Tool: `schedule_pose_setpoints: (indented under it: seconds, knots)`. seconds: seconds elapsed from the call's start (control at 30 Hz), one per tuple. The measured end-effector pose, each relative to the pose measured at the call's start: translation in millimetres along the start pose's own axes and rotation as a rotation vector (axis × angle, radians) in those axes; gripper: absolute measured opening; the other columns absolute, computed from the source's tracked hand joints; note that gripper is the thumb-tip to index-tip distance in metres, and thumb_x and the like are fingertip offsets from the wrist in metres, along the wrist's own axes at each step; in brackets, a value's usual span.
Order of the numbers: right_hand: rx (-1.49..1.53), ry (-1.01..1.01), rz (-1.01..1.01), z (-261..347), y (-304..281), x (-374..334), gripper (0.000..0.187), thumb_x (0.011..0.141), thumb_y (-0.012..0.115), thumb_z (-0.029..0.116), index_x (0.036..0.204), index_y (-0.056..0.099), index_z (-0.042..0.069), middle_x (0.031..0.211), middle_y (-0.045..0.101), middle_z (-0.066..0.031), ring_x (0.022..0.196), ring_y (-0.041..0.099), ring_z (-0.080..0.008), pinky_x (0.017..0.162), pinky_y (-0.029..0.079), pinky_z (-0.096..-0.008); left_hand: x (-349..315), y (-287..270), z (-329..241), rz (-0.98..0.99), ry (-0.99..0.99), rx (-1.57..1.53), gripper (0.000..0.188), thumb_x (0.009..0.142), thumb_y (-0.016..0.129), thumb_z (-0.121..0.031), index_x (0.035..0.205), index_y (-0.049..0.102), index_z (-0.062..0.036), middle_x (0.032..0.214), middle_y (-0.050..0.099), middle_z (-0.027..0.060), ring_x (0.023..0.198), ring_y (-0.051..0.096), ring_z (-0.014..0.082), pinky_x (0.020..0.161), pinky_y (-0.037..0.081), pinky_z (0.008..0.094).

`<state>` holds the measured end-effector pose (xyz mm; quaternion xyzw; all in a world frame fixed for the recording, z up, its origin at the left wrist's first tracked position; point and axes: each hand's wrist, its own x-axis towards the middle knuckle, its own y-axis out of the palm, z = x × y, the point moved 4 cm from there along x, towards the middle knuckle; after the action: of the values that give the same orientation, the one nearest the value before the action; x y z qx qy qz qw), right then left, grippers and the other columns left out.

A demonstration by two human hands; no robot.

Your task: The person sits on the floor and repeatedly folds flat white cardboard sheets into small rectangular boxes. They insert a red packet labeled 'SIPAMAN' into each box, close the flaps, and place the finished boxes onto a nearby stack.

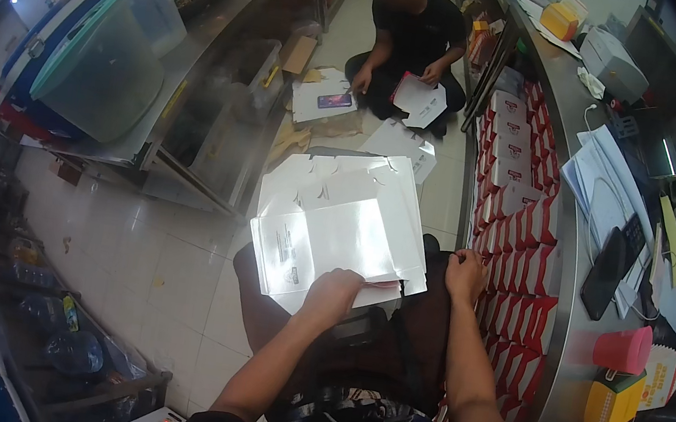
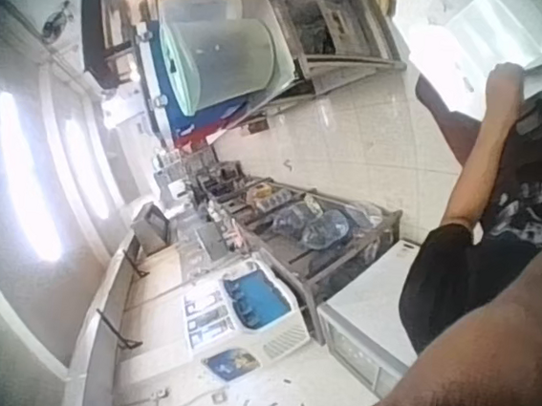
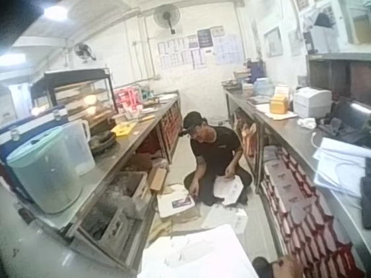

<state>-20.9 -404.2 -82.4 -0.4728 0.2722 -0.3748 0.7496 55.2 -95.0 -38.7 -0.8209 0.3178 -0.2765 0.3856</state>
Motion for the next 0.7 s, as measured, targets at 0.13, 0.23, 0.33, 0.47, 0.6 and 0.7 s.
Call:
schedule_pose_setpoints:
  seconds: [0.13,0.23,0.33,0.47,0.6,0.7]
  knots:
    - [0.003,0.024,0.013,2.0,2.3,2.2,0.026,0.091,0.067,0.031,0.109,0.074,0.014,0.129,0.068,-0.0065,0.124,0.059,-0.036,0.107,0.046,-0.0515,0.8,-15.1,-3.9,-0.164,-0.069,-0.161,0.011,0.086,0.074,-0.002,0.097,0.071,-0.0037,0.09,0.071,0.0134,0.084,0.068,0.0341,0.076,0.056,0.0432]
    - [-0.007,0.037,0.014,3.9,2.8,2.2,0.026,0.091,0.068,0.031,0.109,0.074,0.014,0.13,0.067,-0.0064,0.125,0.058,-0.0358,0.107,0.045,-0.0523,3.4,-27.5,-4.8,-0.169,-0.198,-0.363,0.012,0.087,0.076,-0.004,0.097,0.07,-0.0023,0.093,0.073,0.0126,0.088,0.071,0.0294,0.08,0.057,0.0391]
    - [-0.019,0.024,0.014,3.6,1.9,1.1,0.027,0.092,0.067,0.032,0.113,0.073,0.016,0.131,0.066,-0.0064,0.125,0.059,-0.0369,0.107,0.045,-0.0549,5.9,-44.5,-2.2,-0.179,-0.358,-0.612,0.013,0.09,0.076,-0.01,0.099,0.071,-0.0015,0.098,0.076,0.013,0.092,0.073,0.0285,0.083,0.057,0.0369]
    - [0.005,0.017,0.008,-3.4,3.4,3.3,0.024,0.092,0.067,0.031,0.109,0.074,0.015,0.127,0.068,-0.0073,0.122,0.06,-0.0369,0.106,0.046,-0.0535,7.1,-77.4,-5.7,-0.349,-0.372,-0.492,0.012,0.087,0.077,-0.001,0.098,0.072,-0.0015,0.093,0.076,0.0131,0.089,0.074,0.027,0.081,0.057,0.0364]
    - [0.285,0.003,-0.132,-8.8,1.9,8.6,0.022,0.096,0.067,0.027,0.107,0.075,0.01,0.113,0.073,-0.0099,0.11,0.066,-0.0351,0.099,0.051,-0.0454,1.4,-99.5,-26.1,-0.479,-0.032,-0.202,0.024,0.072,0.07,0.015,0.091,0.069,0.0,0.085,0.072,0.0131,0.081,0.07,0.0308,0.073,0.056,0.0394]
    - [0.744,-0.012,-0.249,-4.8,-9.7,-1.8,0.025,0.101,0.064,0.026,0.107,0.075,0.005,0.11,0.075,-0.0111,0.105,0.069,-0.03,0.096,0.053,-0.0391,-10.0,-93.2,-43.4,-0.467,0.171,-0.152,0.027,0.067,0.066,0.011,0.09,0.07,-0.0019,0.082,0.066,0.0107,0.077,0.065,0.0319,0.069,0.051,0.0431]
